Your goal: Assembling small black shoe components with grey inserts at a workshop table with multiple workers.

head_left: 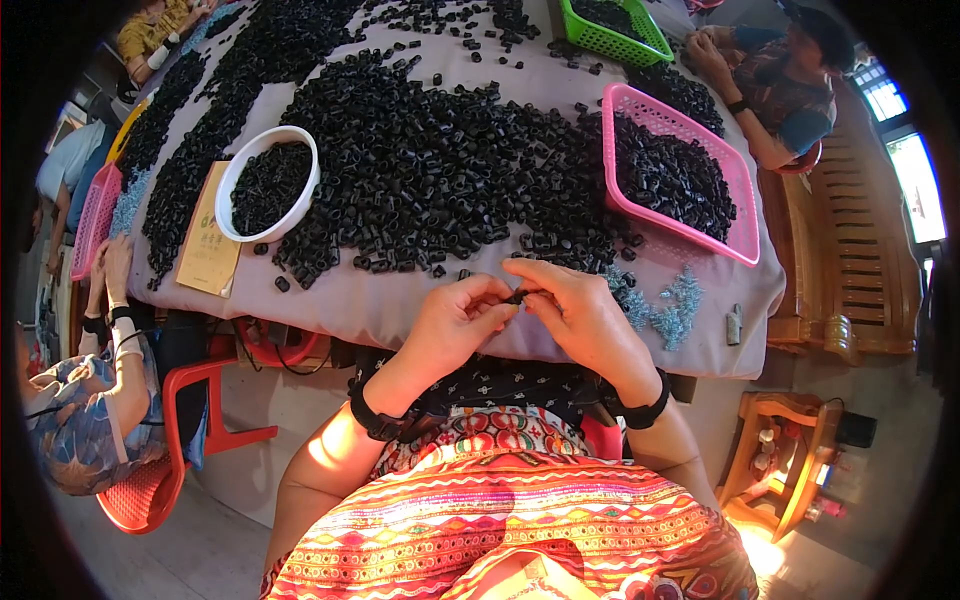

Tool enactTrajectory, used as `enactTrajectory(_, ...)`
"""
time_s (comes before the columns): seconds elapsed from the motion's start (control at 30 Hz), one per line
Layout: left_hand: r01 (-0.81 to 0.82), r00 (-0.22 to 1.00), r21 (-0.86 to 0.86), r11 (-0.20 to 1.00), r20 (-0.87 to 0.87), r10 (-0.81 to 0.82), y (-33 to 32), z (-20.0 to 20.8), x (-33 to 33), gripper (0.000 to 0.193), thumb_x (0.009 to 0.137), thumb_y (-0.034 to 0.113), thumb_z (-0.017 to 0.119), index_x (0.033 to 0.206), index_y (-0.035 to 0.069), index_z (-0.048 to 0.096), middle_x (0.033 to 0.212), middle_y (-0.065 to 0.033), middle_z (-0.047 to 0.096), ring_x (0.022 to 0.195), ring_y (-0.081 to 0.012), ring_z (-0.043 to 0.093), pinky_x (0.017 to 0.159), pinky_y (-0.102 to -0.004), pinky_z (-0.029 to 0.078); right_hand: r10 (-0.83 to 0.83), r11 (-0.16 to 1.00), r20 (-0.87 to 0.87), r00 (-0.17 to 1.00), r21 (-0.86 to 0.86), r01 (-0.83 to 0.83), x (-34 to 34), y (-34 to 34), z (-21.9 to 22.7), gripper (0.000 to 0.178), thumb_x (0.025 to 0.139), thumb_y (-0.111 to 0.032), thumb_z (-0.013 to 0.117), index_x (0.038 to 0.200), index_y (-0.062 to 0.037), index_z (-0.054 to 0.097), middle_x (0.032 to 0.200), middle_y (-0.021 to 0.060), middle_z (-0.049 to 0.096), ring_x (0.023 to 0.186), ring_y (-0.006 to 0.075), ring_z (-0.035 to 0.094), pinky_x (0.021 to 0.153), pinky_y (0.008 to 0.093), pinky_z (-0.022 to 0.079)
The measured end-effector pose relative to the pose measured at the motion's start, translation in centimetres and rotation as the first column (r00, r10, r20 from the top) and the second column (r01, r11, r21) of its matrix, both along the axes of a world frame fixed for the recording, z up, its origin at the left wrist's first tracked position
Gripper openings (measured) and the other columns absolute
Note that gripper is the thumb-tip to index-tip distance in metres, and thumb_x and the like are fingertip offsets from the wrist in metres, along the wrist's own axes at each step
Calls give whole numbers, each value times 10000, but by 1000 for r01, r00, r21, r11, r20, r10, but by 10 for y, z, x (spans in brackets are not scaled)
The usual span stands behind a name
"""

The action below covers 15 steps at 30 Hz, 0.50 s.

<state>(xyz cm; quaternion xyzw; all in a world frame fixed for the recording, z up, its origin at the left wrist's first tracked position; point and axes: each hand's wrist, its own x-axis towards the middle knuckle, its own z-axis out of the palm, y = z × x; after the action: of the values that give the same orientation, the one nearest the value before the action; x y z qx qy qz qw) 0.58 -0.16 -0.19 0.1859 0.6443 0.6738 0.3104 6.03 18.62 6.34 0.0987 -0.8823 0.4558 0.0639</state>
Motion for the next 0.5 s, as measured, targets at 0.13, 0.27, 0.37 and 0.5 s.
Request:
enactTrajectory(0.13, -10, 999, -14, 1000, -31, 10, -1, 4, 2, 165, 934, 90, 703, 1051, -20, 667, 856, -18, 689, 754, -58, 621, 665, -229, 504, 66, 986, 87, 994, 145, -78, -1, 5, 13, 435, 876, 22, 608, 1308, -31, 612, 1172, 237, 682, 1021, 389, 690, 845, 419, 552)
enactTrajectory(0.27, -12, 995, -27, 1000, -97, 9, 0, 3, 4, 177, 927, 76, 699, 1072, -20, 669, 853, -26, 695, 754, -71, 629, 677, -244, 514, 87, 960, 189, 978, 248, -133, -2, 5, 19, 471, 866, 22, 604, 1335, -24, 580, 1145, 239, 682, 1000, 428, 666, 836, 455, 542)
enactTrajectory(0.37, 32, 975, -101, 994, -214, -53, -2, 7, 3, 182, 920, 53, 686, 1089, -12, 670, 869, -57, 704, 752, -93, 641, 695, -260, 527, 103, 943, 202, 974, 291, -160, -2, 4, 17, 482, 865, 24, 603, 1343, -24, 567, 1120, 235, 685, 975, 427, 671, 810, 464, 541)
enactTrajectory(0.5, 47, 958, -110, 993, -278, -76, -2, 4, 2, 191, 952, 48, 656, 1134, -8, 679, 912, -38, 715, 785, -79, 642, 697, -244, 526, 82, 923, 169, 982, 358, -139, -1, -4, 18, 488, 865, 18, 587, 1348, -46, 568, 1032, 224, 696, 913, 416, 683, 744, 459, 547)
